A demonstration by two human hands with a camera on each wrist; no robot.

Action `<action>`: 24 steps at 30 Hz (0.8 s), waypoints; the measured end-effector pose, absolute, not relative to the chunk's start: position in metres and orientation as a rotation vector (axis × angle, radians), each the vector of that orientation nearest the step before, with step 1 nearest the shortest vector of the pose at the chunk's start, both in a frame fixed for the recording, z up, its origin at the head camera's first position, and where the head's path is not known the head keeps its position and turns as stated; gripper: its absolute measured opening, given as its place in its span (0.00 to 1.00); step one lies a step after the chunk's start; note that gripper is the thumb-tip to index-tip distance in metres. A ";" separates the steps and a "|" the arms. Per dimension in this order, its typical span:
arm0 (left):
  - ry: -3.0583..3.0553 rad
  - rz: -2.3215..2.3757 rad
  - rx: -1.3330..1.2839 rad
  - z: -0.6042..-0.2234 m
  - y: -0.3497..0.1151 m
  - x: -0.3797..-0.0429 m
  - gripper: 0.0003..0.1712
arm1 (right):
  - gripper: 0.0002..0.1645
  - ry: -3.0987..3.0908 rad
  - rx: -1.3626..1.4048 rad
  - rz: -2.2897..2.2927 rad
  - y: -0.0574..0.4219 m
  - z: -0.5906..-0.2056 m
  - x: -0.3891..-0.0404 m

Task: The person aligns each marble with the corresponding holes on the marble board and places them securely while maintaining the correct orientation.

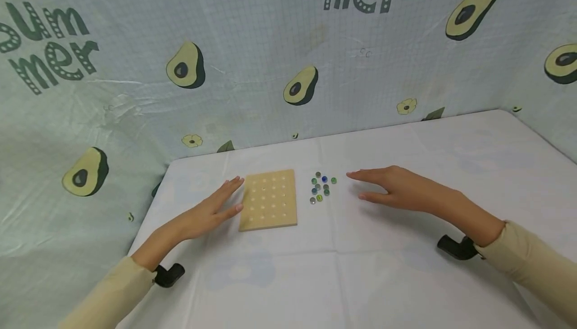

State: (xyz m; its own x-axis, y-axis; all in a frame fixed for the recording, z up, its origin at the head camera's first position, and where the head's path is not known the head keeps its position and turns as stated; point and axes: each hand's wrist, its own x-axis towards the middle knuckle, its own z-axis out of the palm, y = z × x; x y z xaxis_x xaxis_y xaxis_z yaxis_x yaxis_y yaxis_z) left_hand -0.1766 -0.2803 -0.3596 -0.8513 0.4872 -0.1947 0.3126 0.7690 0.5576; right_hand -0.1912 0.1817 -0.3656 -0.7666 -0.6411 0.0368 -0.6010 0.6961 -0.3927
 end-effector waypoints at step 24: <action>2.627 0.680 0.649 -0.385 -0.291 -0.211 0.49 | 0.22 2.686 -1.013 -0.717 0.138 -0.371 -0.252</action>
